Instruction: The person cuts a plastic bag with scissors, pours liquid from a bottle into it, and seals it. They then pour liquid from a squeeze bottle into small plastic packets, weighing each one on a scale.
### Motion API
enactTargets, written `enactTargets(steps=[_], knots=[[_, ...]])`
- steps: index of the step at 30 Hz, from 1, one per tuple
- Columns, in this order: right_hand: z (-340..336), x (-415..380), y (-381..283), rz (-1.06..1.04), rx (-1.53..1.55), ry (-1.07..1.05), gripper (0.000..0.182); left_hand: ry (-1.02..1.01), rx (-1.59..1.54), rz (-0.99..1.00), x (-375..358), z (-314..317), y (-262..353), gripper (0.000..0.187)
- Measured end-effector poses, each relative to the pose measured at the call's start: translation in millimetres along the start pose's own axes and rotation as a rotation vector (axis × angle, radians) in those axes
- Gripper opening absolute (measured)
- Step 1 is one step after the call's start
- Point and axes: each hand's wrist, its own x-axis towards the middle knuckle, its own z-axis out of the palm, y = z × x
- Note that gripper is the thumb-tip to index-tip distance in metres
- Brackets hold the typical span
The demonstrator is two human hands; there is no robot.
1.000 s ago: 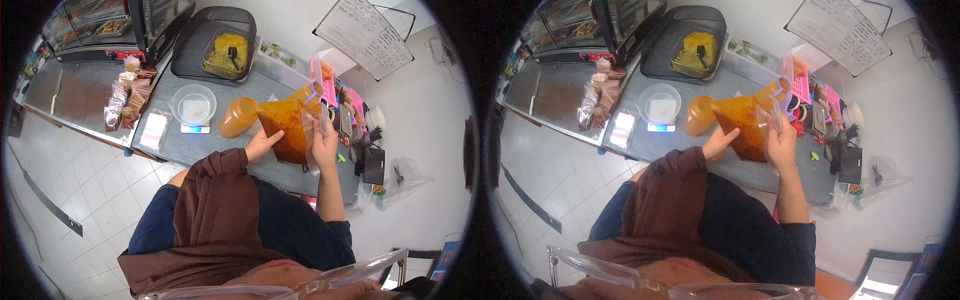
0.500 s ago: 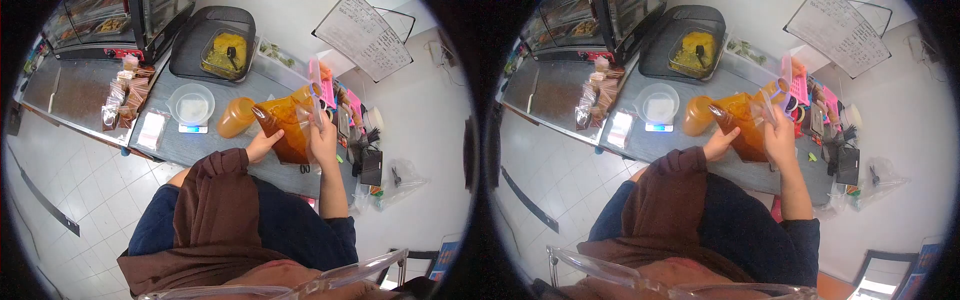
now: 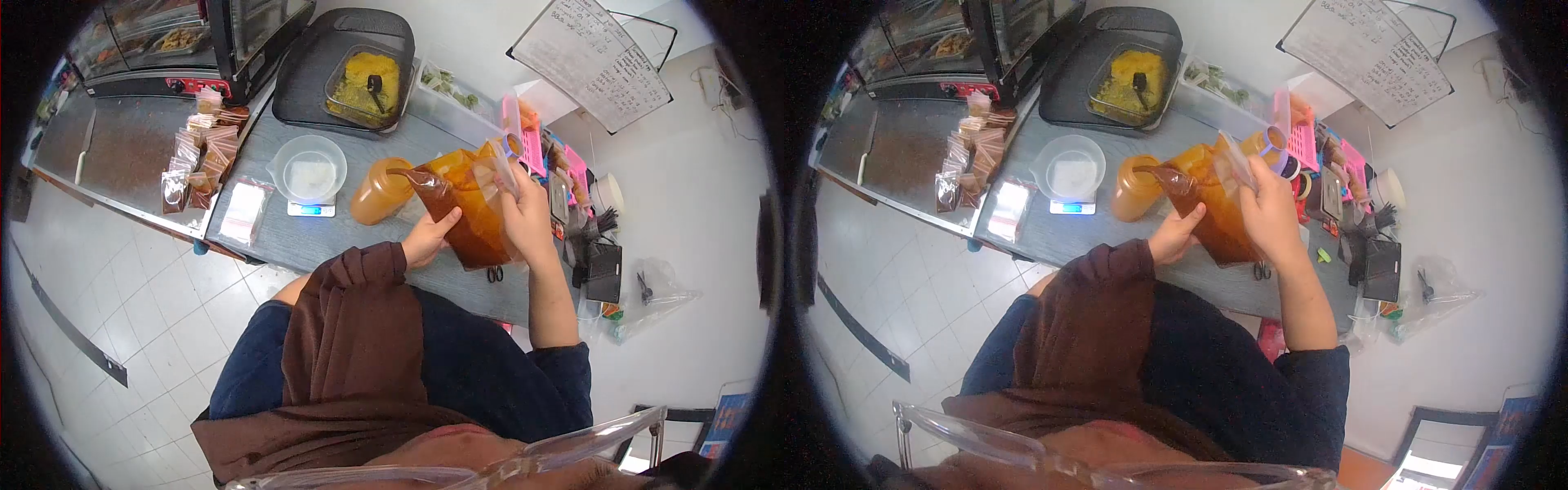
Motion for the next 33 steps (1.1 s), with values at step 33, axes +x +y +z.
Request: enactTargets(steps=[33], knots=[[9, 87, -59, -0.247, -0.472, -0.209, 0.023, -0.199, -0.324, 0.049, -1, 26, 25, 0.082]])
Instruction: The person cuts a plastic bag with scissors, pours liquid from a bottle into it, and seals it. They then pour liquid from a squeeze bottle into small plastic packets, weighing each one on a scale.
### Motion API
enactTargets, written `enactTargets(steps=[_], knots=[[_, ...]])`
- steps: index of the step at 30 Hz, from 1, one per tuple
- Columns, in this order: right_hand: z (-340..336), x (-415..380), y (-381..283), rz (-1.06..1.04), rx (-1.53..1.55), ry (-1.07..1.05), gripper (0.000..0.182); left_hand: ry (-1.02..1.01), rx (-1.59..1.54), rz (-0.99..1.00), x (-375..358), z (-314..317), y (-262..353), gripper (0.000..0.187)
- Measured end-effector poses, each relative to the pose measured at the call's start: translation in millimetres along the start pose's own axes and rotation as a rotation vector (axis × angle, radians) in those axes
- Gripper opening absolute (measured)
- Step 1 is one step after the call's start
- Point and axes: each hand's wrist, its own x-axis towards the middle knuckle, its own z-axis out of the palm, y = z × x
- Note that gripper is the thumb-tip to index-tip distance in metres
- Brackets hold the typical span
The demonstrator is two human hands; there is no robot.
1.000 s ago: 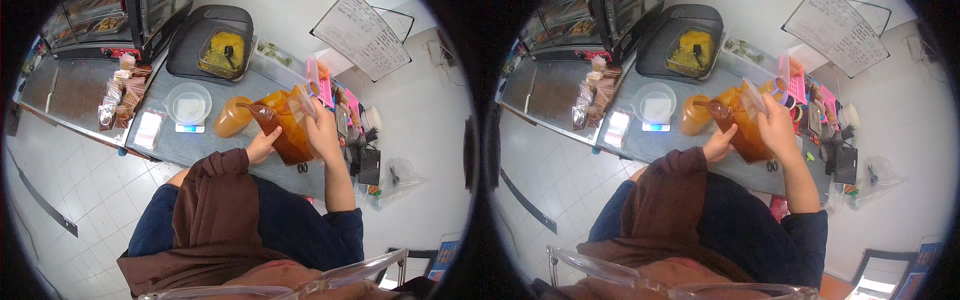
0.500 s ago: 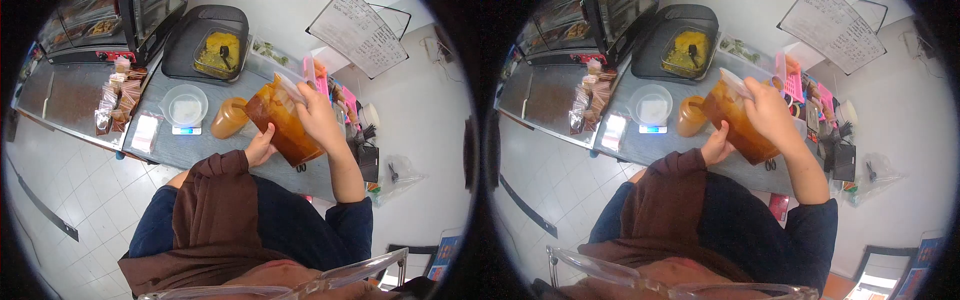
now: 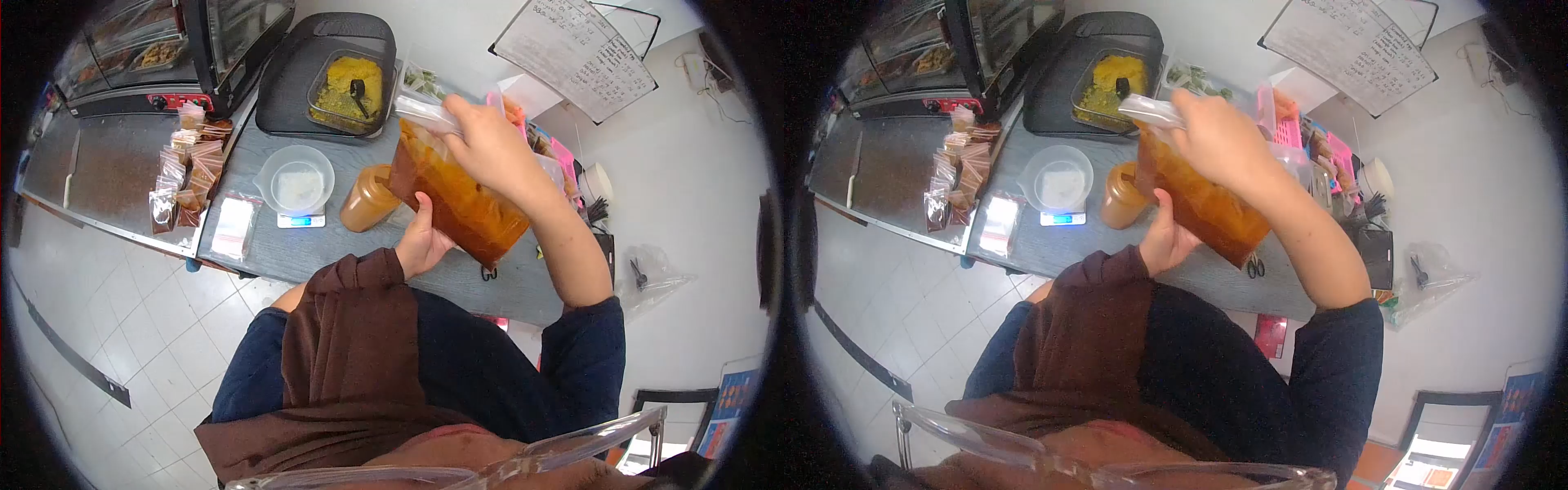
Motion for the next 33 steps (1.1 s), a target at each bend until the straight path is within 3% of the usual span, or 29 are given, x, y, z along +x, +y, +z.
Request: enactTargets(steps=[9, 18, 27, 30, 33], knots=[[1, 36, -21, 0.007, -0.107, -0.061, 0.036, 0.054, 0.008, 0.046, 0, 9, 15, 0.092], [-5, 65, -37, 0.005, -0.212, -0.142, 0.039, -0.012, -0.066, 0.000, 2, 16, 25, 0.091], [-15, 98, -54, 0.068, -0.300, -0.246, 0.034, -0.054, -0.070, -0.153, 2, 23, 22, 0.053], [-10, 110, -59, 0.095, -0.343, -0.256, 0.034, -0.058, -0.016, -0.286, 0, 17, 18, 0.047], [-13, 113, -69, 0.086, -0.376, -0.281, 0.034, -0.089, 0.234, -0.505, -9, 25, 36, 0.033]])
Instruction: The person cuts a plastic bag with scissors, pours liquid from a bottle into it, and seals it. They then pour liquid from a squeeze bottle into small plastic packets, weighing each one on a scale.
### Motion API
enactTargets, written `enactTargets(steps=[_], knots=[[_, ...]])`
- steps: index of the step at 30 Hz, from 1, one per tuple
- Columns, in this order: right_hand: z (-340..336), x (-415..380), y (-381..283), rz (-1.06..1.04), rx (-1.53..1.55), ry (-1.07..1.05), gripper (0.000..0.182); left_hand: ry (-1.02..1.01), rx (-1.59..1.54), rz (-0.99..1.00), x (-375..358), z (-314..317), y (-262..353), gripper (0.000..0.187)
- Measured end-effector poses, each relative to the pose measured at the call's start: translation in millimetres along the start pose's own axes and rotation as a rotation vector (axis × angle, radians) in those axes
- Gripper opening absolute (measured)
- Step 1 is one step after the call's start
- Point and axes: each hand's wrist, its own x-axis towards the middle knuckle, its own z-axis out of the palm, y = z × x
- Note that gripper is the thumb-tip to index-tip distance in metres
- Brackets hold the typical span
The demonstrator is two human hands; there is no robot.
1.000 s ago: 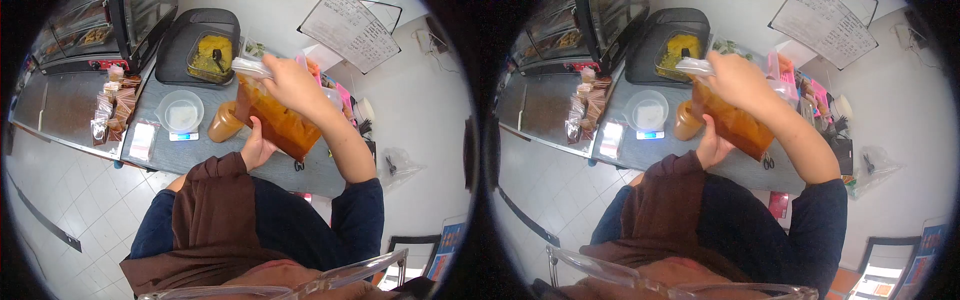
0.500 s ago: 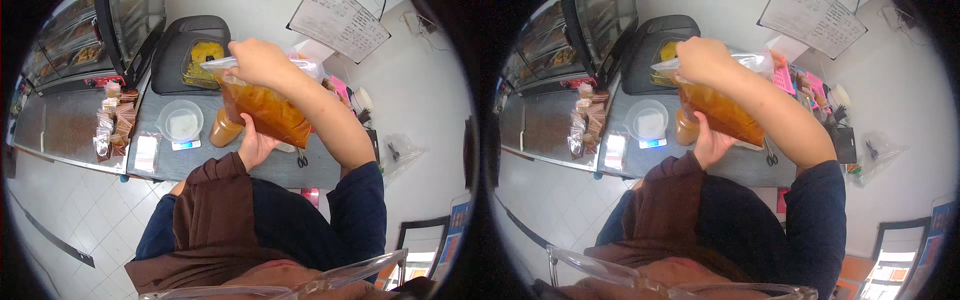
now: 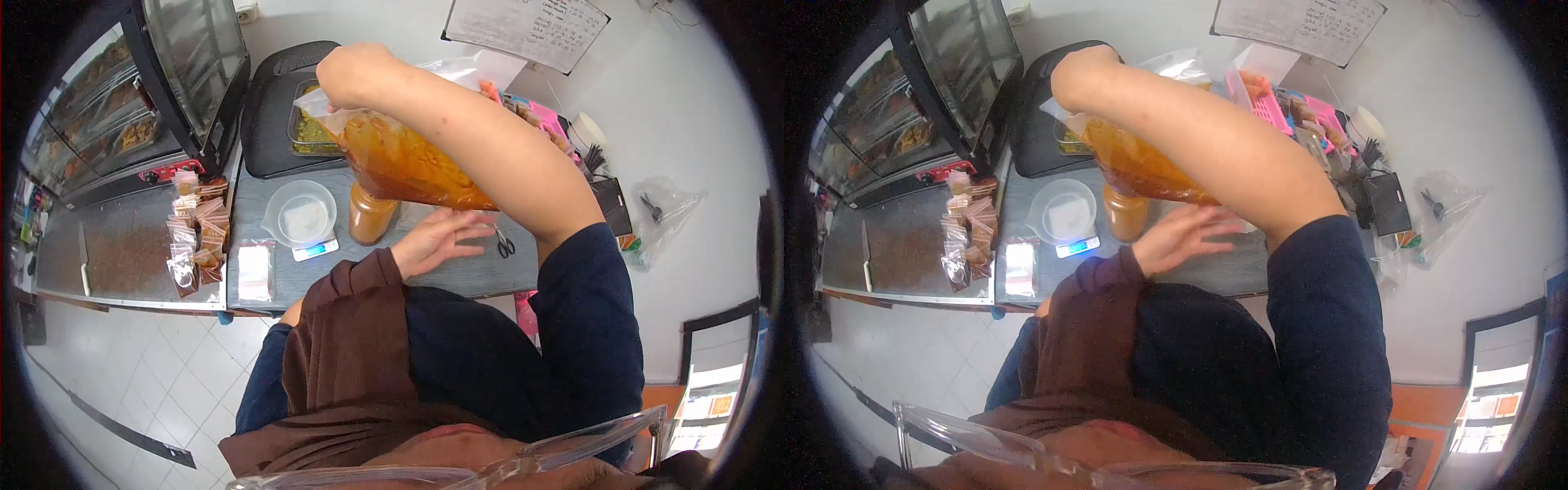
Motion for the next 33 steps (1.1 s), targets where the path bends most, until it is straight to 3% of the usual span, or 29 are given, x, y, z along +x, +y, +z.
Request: enactTargets(steps=[3, 5, 6, 7, 9, 12, 15, 18, 22, 23, 26, 28, 30, 33], knots=[[-1, 0, -1, -0.035, 0.011, 0.012, 0.035, 0.069, 0.395, 0.056, -35, 16, 26, 0.025], [-1, 2, 1, -0.052, 0.014, 0.024, 0.036, 0.388, 1.032, 0.599, -61, 3, 41, 0.030], [0, 1, 2, -0.057, 0.010, 0.023, 0.037, 0.691, 1.532, 1.044, -71, 7, 63, 0.043], [1, 0, 2, -0.061, 0.010, 0.021, 0.037, 0.965, 1.391, 1.299, -69, -7, 80, 0.050], [4, -1, 7, -0.094, -0.002, 0.018, 0.039, 1.058, 1.283, 1.386, -66, -41, 116, 0.057], [9, 0, 9, -0.125, -0.029, 0.046, 0.040, 0.566, 0.871, 0.986, -51, -81, 143, 0.062], [5, -5, 9, -0.160, -0.053, 0.047, 0.040, 0.323, 0.709, 0.544, -38, -103, 154, 0.060], [4, -9, 11, -0.192, -0.043, 0.060, 0.040, 0.307, 0.450, 0.510, -29, -93, 144, 0.052], [11, -10, 16, -0.187, -0.035, 0.149, 0.043, 0.273, 0.330, 0.684, -16, -102, 128, 0.039], [11, -13, 18, -0.188, -0.006, 0.146, 0.047, 0.233, 0.352, 0.723, -16, -98, 126, 0.054], [5, -25, 23, -0.185, 0.079, 0.185, 0.060, 0.254, 0.331, 0.734, -17, -92, 122, 0.035], [3, -49, 32, -0.178, 0.138, 0.265, 0.072, 0.192, 0.331, 0.744, -17, -90, 121, 0.038], [23, -74, 53, -0.276, 0.174, 0.819, 0.084, 0.196, 0.282, 0.724, -16, -106, 118, 0.040], [43, -148, 72, -0.029, 0.634, 1.161, 0.096, 0.239, 0.240, 0.720, -14, -114, 117, 0.041]])
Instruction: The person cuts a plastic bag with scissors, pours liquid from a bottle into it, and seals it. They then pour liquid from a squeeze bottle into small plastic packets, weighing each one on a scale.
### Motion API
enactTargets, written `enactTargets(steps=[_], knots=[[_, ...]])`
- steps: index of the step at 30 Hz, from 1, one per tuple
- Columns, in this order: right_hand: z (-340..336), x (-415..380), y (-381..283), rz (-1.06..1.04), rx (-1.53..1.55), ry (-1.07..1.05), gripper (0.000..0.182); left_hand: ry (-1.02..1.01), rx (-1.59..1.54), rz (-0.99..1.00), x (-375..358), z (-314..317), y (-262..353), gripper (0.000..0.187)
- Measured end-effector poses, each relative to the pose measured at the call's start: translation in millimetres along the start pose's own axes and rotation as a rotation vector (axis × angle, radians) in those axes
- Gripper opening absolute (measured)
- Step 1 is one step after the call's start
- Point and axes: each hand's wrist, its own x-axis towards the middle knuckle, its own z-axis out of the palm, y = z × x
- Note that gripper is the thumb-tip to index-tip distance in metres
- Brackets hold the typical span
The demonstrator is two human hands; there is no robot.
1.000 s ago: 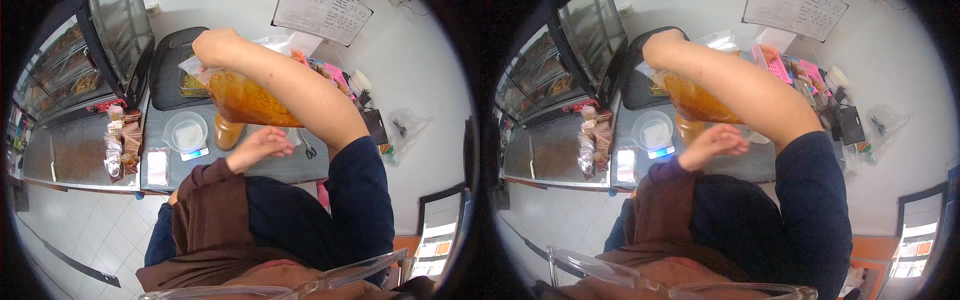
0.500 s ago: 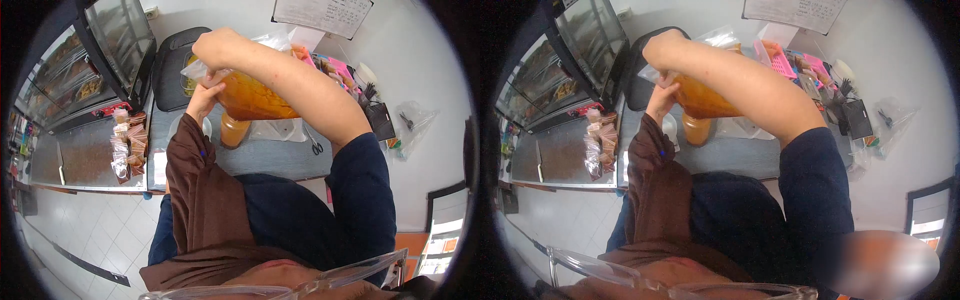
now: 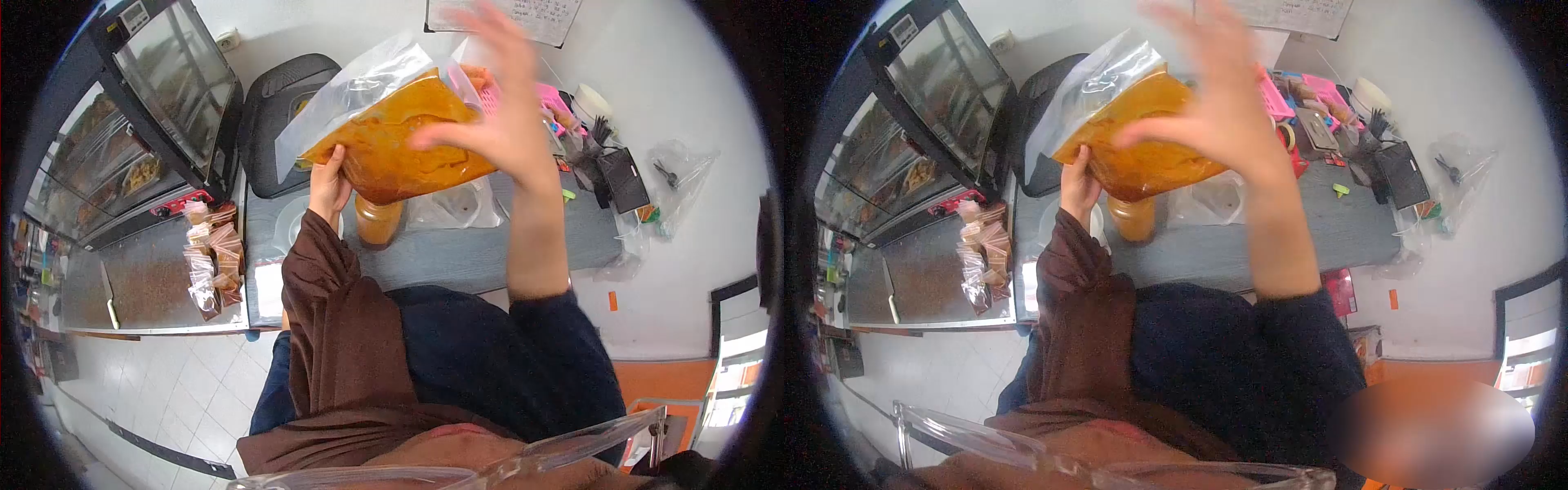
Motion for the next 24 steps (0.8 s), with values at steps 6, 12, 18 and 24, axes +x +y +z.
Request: enactTargets(steps=[6, 12, 18, 24], knots=[[54, -176, 77, 0.594, 1.020, 0.310, 0.099, 0.026, 0.001, 0.045, -3, 8, -1, 0.039], [88, -163, 60, 0.792, 0.947, 0.239, 0.053, 0.055, -0.014, 0.048, -4, 13, 2, 0.039], [87, -146, 56, 0.760, 1.039, 0.295, 0.045, 0.068, -0.042, 0.024, -4, 10, 10, 0.038], [86, -143, 61, 0.771, 1.088, 0.236, 0.048, 0.090, -0.024, 0.044, -6, 10, 15, 0.039]])
